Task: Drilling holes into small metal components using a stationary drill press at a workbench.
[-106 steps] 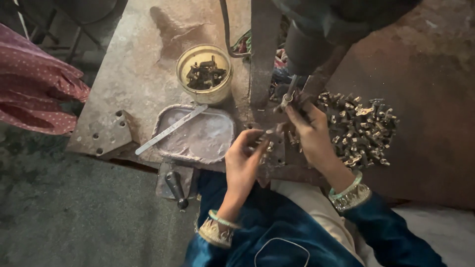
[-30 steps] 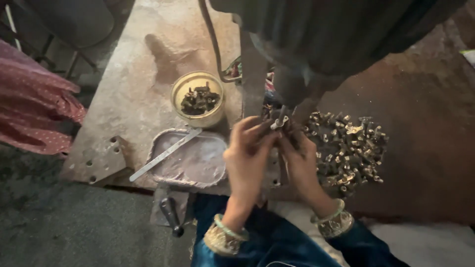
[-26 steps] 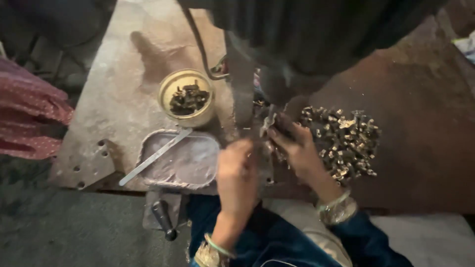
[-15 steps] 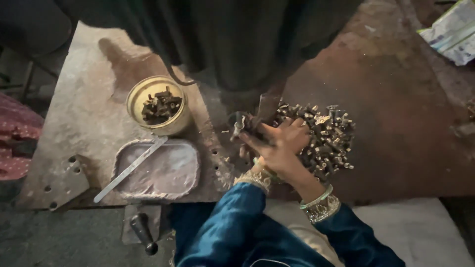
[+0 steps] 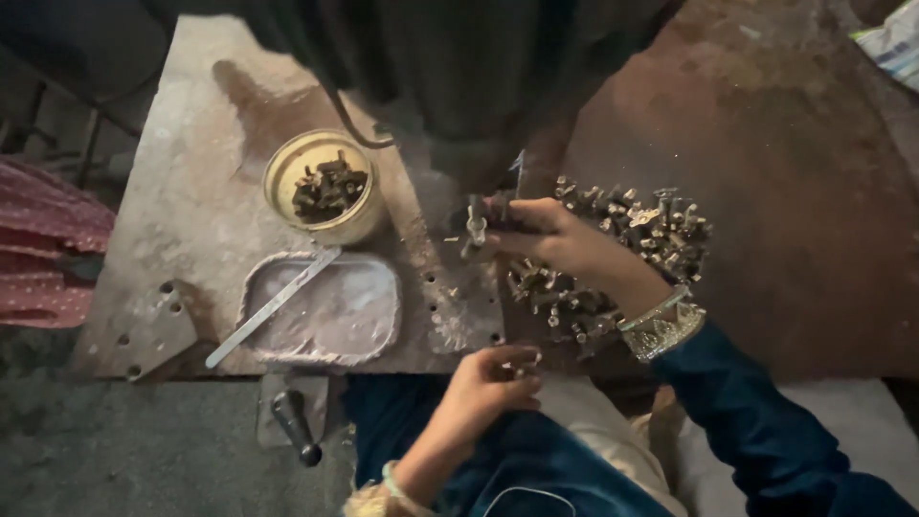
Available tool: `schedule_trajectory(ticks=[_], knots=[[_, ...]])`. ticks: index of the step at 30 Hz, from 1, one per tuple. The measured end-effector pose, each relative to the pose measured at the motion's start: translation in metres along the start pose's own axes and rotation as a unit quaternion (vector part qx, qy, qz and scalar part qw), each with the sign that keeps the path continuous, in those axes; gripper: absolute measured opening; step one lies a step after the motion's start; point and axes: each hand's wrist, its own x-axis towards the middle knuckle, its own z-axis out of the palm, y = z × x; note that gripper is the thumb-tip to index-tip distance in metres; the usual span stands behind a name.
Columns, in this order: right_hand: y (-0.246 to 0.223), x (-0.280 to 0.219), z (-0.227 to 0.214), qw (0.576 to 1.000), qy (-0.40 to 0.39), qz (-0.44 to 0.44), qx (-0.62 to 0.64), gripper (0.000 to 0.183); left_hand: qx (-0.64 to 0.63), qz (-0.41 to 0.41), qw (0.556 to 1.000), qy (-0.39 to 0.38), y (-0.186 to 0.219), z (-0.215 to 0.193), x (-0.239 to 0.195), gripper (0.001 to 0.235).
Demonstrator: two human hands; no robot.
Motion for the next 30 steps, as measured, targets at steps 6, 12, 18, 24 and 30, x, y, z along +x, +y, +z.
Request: schedule_trajectory(ticks=[6, 12, 18, 24, 30], knots=[[-0.006, -0.003, 0.01, 0.999, 0.026, 0.013, 0.035, 0.026, 0.125, 0.264, 0.953, 0.083, 0.061, 0.01, -0.044, 0.032], [-0.011, -0.002, 0.011, 0.999, 0.027, 0.009, 0.037, 0.027, 0.563, 0.46, 0.674, 0.131, 0.013, -0.024, -0.008, 0.06], [0.0, -0.005, 0.013, 0.998, 0.04, 0.015, 0.035, 0.026, 0.53, 0.243, 0.78, 0.226, 0.035, -0.014, -0.013, 0.057], [0.009, -0.007, 0.016, 0.995, 0.073, 0.011, 0.062, 0.03, 0.663, 0.331, 0.62, 0.258, -0.013, 0.005, 0.048, 0.022], [0.021, -0.012, 0.052, 0.975, 0.167, -0.009, 0.149, 0.03, 0.692, 0.367, 0.588, 0.202, -0.006, 0.02, 0.025, 0.029]])
